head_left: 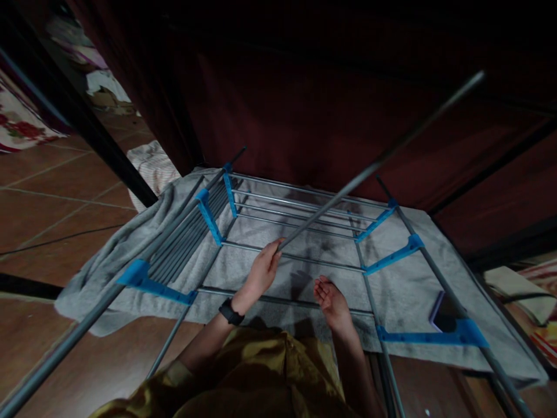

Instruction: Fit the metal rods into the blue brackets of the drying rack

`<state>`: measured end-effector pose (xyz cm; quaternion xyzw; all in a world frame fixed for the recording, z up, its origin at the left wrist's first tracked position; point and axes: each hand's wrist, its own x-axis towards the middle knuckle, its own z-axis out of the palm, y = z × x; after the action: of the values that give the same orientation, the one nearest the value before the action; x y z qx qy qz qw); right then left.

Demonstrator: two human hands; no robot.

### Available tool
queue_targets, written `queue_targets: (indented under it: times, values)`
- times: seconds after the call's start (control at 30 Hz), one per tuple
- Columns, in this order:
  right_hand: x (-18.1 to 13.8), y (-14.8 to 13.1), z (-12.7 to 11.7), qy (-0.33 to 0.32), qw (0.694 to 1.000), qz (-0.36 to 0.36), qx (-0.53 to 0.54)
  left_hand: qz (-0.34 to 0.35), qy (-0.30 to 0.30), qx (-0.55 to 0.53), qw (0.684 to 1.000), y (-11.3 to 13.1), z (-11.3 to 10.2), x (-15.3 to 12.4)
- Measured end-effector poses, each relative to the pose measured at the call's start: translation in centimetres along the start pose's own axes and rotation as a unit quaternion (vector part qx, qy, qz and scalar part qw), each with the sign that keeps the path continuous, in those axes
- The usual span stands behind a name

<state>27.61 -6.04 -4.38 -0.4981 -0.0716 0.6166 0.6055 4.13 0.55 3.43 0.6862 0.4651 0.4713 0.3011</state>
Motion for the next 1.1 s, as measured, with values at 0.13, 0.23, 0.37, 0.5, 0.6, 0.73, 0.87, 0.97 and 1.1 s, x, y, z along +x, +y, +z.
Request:
queue_targets:
  times: [0.13, 0.23, 0.37, 0.5, 0.6, 0.73, 0.87, 0.97, 1.1]
  values:
    - [0.0, -0.4, -0.2, -0.001, 1.000, -0.016, -0.001, 0.014, -0.011, 0.016, 1.000, -1.1, 0.0, -0.4]
    - [0.0, -0.6, -0.2, 0.003, 1.000, -0.026, -0.004, 0.019, -0.011, 0.032, 0.999, -2.1, -0.3, -0.9]
    - [0.1, -1.0, -0.1, 0.016, 0.999, -0.031, 0.003, 0.021, -0.010, 0.070, 0.997, -3.5, -1.0, -1.5]
    - [0.2, -1.5, 0.0, 0.022, 0.999, -0.041, 0.008, 0.009, -0.021, 0.130, 0.991, -4.7, -1.6, -2.1]
    - [0.2, -1.6, 0.1, 0.023, 0.999, -0.049, 0.005, -0.008, -0.029, 0.166, 0.986, -5.4, -1.9, -2.4]
    - [0.1, -1.7, 0.0, 0.022, 0.999, -0.048, 0.000, -0.024, -0.046, 0.169, 0.984, -5.9, -2.1, -2.8]
    - [0.1, -1.7, 0.0, 0.021, 0.999, -0.045, 0.003, -0.030, -0.052, 0.164, 0.985, -6.1, -2.1, -3.2]
    - [0.1, -1.7, 0.1, 0.025, 0.999, -0.047, 0.001, -0.031, -0.062, 0.173, 0.983, -6.4, -2.0, -3.4]
    - [0.0, -1.9, 0.0, 0.023, 0.998, -0.063, -0.006, -0.039, -0.073, 0.184, 0.979, -6.8, -2.0, -3.7]
